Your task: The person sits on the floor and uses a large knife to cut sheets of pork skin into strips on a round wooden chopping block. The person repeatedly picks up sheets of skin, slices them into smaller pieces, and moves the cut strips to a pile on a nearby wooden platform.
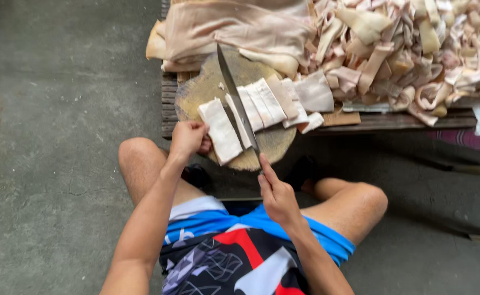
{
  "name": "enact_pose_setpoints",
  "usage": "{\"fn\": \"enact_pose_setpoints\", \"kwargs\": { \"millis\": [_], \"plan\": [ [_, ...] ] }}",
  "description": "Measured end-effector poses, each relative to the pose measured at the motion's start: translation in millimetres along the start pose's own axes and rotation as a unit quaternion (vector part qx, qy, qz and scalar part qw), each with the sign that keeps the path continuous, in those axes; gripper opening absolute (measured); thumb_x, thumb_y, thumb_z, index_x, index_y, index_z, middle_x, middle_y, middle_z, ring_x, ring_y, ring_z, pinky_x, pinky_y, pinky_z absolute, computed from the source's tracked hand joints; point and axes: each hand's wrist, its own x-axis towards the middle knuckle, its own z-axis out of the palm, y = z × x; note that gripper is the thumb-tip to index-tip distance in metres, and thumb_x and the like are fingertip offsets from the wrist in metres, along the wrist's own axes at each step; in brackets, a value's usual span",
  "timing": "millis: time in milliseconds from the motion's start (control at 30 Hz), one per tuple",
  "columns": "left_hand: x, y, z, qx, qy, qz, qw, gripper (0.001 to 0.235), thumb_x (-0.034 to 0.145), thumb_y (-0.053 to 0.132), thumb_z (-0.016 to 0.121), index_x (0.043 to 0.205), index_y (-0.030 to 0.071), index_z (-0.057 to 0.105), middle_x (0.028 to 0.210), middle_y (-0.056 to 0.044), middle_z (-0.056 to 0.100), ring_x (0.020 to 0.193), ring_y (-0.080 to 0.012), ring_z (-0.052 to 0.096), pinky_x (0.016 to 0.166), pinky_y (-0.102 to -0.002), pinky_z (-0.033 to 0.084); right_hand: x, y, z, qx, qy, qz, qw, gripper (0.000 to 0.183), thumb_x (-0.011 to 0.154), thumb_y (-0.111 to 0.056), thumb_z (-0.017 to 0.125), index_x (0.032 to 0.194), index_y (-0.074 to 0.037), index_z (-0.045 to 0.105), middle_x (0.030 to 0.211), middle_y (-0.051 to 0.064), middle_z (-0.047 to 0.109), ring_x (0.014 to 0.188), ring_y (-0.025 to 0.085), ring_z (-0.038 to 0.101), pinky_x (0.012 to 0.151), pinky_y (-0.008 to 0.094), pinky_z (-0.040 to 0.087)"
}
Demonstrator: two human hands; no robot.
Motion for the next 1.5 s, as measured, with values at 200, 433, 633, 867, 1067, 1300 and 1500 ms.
{"fn": "enact_pose_setpoints", "kwargs": {
  "millis": [200,433,633,867,1067,1300,1500],
  "plan": [
    [-25,7,-36,0.009,0.009,0.011,1.000,0.024,0.099,0.012,0.062,0.109,-0.008,0.072,0.085,-0.013,0.074,0.066,-0.0169,0.071,0.057,-0.028,0.061,-26,-36,-36,0.094,0.042,-0.272,0.957,0.064,0.114,-0.009,0.050,0.167,-0.029,0.020,0.079,-0.002,0.060,0.061,0.004,0.054,0.057,0.019,0.052],
    [-37,-4,-51,-0.048,0.009,-0.038,0.998,0.025,0.097,0.013,0.064,0.113,-0.006,0.069,0.088,-0.014,0.074,0.068,-0.0196,0.071,0.058,-0.030,0.061,-1,49,65,-0.137,-0.014,-0.115,0.984,0.064,0.103,-0.017,0.060,0.162,-0.026,0.038,0.081,0.017,0.071,0.067,0.030,0.069,0.065,0.037,0.051],
    [-8,17,-9,-0.013,-0.031,-0.056,0.998,0.051,0.093,0.008,0.067,0.138,-0.003,0.047,0.106,-0.020,0.073,0.078,-0.0223,0.075,0.063,-0.030,0.063,12,66,36,0.006,-0.033,0.072,0.997,0.056,0.105,-0.020,0.055,0.159,-0.027,0.042,0.061,0.011,0.060,0.051,0.013,0.056,0.053,0.030,0.050],
    [21,67,68,-0.088,-0.132,0.018,0.987,0.062,0.093,0.003,0.061,0.150,0.007,0.037,0.127,-0.033,0.057,0.086,-0.0316,0.070,0.073,-0.040,0.064,6,79,-12,0.283,0.055,0.065,0.956,0.062,0.107,-0.015,0.045,0.164,-0.031,0.026,0.066,0.000,0.049,0.049,0.007,0.046,0.046,0.024,0.047],
    [94,109,142,0.478,-0.299,0.518,0.643,0.063,0.102,0.050,0.062,0.153,0.014,0.049,0.154,-0.012,0.052,0.148,-0.0380,0.039,0.121,-0.062,0.035,11,133,-50,0.406,0.122,-0.001,0.906,0.062,0.110,-0.020,0.038,0.165,-0.036,0.012,0.074,0.004,0.051,0.053,0.009,0.050,0.049,0.028,0.053],
    [77,143,142,0.733,-0.439,0.303,0.422,0.124,0.062,0.086,0.076,0.153,0.012,0.037,0.161,-0.012,0.033,0.153,-0.0318,0.022,0.120,-0.068,0.020,-5,157,-54,0.436,0.146,0.006,0.888,0.061,0.111,-0.020,0.037,0.165,-0.039,0.013,0.073,0.004,0.050,0.054,0.010,0.051,0.050,0.029,0.055],
    [38,142,78,0.784,-0.483,0.322,0.220,0.167,0.031,0.075,0.097,0.163,0.041,-0.001,0.171,-0.012,-0.003,0.155,-0.0393,-0.004,0.121,-0.071,0.001,-1,167,-53,0.433,0.105,0.008,0.895,0.062,0.111,-0.018,0.040,0.165,-0.038,0.016,0.073,0.005,0.051,0.052,0.011,0.052,0.049,0.028,0.054]
  ]
}}
